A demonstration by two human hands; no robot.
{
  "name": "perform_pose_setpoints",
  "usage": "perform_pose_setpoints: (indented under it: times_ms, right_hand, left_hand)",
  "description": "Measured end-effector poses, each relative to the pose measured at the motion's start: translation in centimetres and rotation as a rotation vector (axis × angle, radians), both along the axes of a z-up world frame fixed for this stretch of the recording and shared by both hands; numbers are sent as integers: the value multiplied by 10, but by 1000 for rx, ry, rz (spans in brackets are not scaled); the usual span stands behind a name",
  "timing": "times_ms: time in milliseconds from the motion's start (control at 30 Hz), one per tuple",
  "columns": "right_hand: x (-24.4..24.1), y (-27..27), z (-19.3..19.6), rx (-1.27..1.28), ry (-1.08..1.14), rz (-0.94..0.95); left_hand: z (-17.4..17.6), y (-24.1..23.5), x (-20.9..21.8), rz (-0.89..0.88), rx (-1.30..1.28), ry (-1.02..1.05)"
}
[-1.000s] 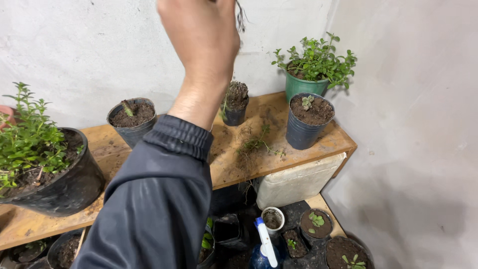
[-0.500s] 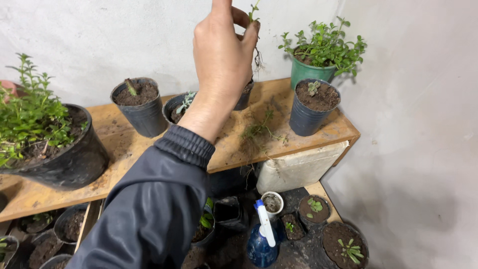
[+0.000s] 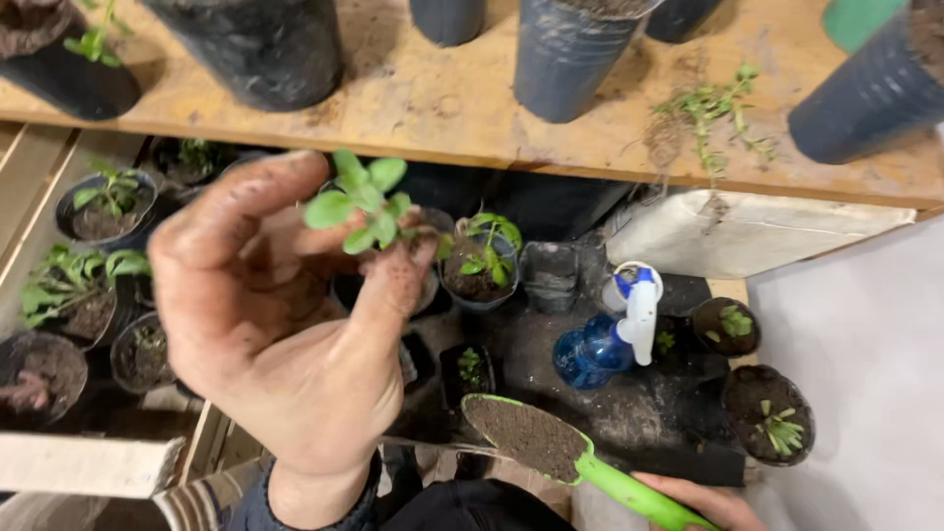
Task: The person scoops soil from a bucket into plastic pots using a trowel and then plants green seedlings into the soil by hand.
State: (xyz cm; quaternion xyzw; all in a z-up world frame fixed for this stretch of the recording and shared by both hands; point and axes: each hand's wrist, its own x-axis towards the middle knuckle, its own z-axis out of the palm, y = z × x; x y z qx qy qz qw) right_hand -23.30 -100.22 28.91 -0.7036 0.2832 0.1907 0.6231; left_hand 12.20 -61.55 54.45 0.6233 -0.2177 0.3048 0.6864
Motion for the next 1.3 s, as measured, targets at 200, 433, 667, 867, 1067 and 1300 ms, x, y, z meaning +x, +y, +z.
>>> perform_pose_setpoints:
  times_ms: [200, 433, 667, 867, 1067, 1300]
  right_hand:
    - [14, 48, 50, 271, -224, -324]
    - [76, 96, 97, 105, -79, -505]
    - [146, 128, 93, 333, -712, -193]
    - [166, 131, 92, 429, -801, -184]
    - [175, 143, 98, 453, -794, -208]
    - [186, 144, 101, 286, -792, -163]
  left_hand:
    - [-89, 64, -28, 93, 129, 129]
    - [-202, 97, -23, 95, 223, 313]
    - [-269, 102, -7, 88, 384, 214]
    - [-295, 111, 3, 16, 528, 205]
    - [-308, 111, 6, 14, 600, 175]
    - [-324, 100, 7, 22, 571, 370]
